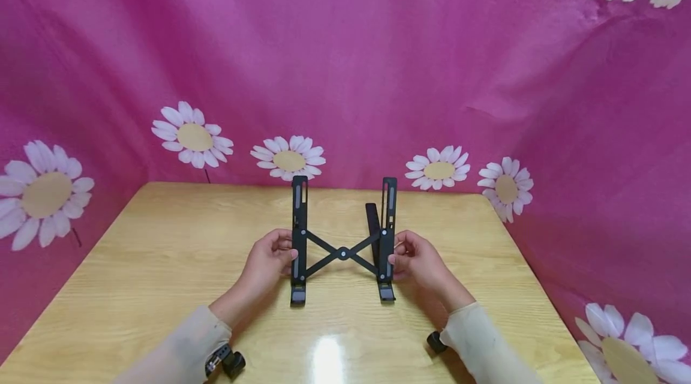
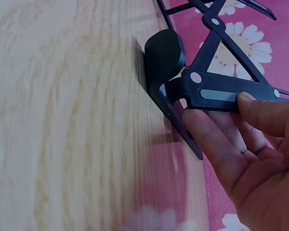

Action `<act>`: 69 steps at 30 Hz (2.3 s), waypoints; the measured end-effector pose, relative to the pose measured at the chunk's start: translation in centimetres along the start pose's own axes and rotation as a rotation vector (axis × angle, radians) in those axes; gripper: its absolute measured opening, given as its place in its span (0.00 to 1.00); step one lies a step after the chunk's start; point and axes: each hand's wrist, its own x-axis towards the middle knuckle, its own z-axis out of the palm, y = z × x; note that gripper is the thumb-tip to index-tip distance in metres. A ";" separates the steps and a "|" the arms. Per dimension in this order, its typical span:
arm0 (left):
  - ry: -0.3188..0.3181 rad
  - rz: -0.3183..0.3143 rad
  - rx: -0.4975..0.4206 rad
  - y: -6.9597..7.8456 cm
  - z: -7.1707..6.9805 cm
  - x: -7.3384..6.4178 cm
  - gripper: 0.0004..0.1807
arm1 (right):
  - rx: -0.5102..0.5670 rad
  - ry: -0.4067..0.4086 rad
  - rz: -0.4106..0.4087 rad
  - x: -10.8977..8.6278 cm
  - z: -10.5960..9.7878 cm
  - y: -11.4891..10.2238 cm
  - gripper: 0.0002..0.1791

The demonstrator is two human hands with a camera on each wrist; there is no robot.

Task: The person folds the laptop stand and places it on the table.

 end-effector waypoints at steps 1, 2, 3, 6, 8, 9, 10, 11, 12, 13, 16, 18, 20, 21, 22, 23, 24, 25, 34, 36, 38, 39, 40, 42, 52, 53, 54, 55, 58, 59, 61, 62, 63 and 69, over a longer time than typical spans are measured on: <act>0.000 0.005 -0.001 0.0 0.1 0.1 0.16 | -0.002 0.008 -0.002 0.0 -0.1 0.0 0.14; -0.004 0.005 0.002 0.0 0.2 0.2 0.16 | -0.007 0.016 0.002 0.0 -0.2 0.0 0.14; -0.012 -0.003 0.003 0.0 0.3 0.2 0.16 | -0.009 0.020 0.008 -0.1 -0.3 0.1 0.14; -0.029 -0.032 0.015 -0.1 0.4 0.2 0.15 | -0.017 0.006 0.028 -0.4 -0.4 0.4 0.15; -0.037 -0.032 0.019 0.0 0.3 0.2 0.15 | -0.013 0.001 0.022 -0.5 -0.3 0.6 0.15; -0.038 -0.024 0.016 0.1 0.3 0.2 0.15 | -0.009 0.000 0.012 -0.5 -0.2 0.5 0.15; -0.033 -0.011 0.016 0.2 0.3 0.2 0.15 | -0.004 -0.004 -0.005 -0.4 -0.2 0.5 0.15; -0.031 -0.001 0.009 0.3 0.3 0.3 0.14 | 0.004 -0.008 -0.021 -0.3 -0.1 0.4 0.15; -0.037 0.006 0.004 0.4 0.2 0.4 0.14 | 0.010 -0.008 -0.029 -0.1 0.0 0.3 0.15; -0.045 0.011 0.001 0.5 0.2 0.5 0.14 | 0.015 -0.008 -0.036 0.0 0.1 0.2 0.15; -0.059 0.021 -0.005 0.7 0.3 0.9 0.14 | 0.018 -0.016 -0.045 0.4 0.4 -0.2 0.16; -0.062 0.020 -0.008 0.8 0.4 1.0 0.14 | 0.017 -0.019 -0.040 0.6 0.6 -0.4 0.16; -0.046 0.024 -0.005 0.8 0.5 1.1 0.14 | 0.013 -0.026 -0.040 0.8 0.8 -0.5 0.16; -0.041 0.023 -0.006 0.8 0.5 1.1 0.14 | 0.013 -0.030 -0.036 0.8 0.9 -0.5 0.16; -0.039 0.021 -0.002 0.8 0.5 1.1 0.14 | 0.014 -0.028 -0.033 0.8 1.0 -0.5 0.16; -0.039 0.021 0.003 0.8 0.6 1.1 0.14 | 0.016 -0.028 -0.030 0.7 1.1 -0.5 0.16; -0.037 0.022 0.007 0.8 0.6 1.1 0.14 | 0.018 -0.027 -0.029 0.7 1.1 -0.5 0.16; -0.038 0.024 0.010 0.7 0.6 1.0 0.14 | 0.018 -0.031 -0.033 0.6 1.2 -0.4 0.16; -0.035 0.009 0.024 0.4 0.7 0.7 0.14 | 0.051 -0.058 -0.055 0.6 2.4 -0.3 0.15; -0.038 0.007 0.030 0.5 0.8 0.7 0.13 | 0.048 -0.053 -0.056 0.6 2.5 -0.3 0.15; -0.035 0.001 0.028 0.5 0.8 0.7 0.13 | 0.055 -0.052 -0.063 0.6 2.7 -0.4 0.14; -0.034 -0.002 0.027 0.5 0.9 0.8 0.13 | 0.059 -0.055 -0.064 0.6 2.8 -0.4 0.15; -0.036 -0.002 0.027 0.5 0.9 0.8 0.14 | 0.065 -0.058 -0.063 0.6 2.9 -0.4 0.15; -0.036 -0.006 0.022 0.4 0.9 0.8 0.14 | 0.076 -0.061 -0.063 0.6 3.1 -0.4 0.16; -0.055 0.034 0.000 0.5 1.6 0.7 0.13 | 0.086 -0.061 -0.067 0.6 3.6 -0.6 0.15; -0.054 0.032 0.000 0.5 1.7 0.7 0.13 | 0.084 -0.060 -0.067 0.6 3.6 -0.5 0.15; -0.055 0.032 0.001 0.5 1.8 0.7 0.12 | 0.084 -0.059 -0.069 0.6 3.7 -0.5 0.15; -0.056 0.031 0.000 0.5 1.9 0.7 0.12 | 0.085 -0.057 -0.069 0.6 3.7 -0.4 0.15; -0.064 0.034 -0.002 0.6 2.3 0.7 0.12 | 0.090 -0.056 -0.074 0.6 3.8 -0.4 0.14; -0.066 0.035 -0.002 0.6 2.4 0.7 0.12 | 0.091 -0.056 -0.076 0.6 3.9 -0.4 0.14; -0.068 0.033 -0.003 0.6 2.7 0.8 0.13 | 0.095 -0.059 -0.076 0.6 4.0 -0.4 0.15; -0.069 0.037 -0.002 0.6 2.8 0.8 0.13 | 0.094 -0.060 -0.077 0.6 4.0 -0.4 0.15; -0.068 0.036 -0.004 0.6 2.8 0.9 0.13 | 0.091 -0.059 -0.077 0.6 4.1 -0.5 0.15; -0.069 0.050 -0.023 0.5 3.3 1.0 0.13 | 0.085 -0.061 -0.070 0.6 4.4 -0.7 0.15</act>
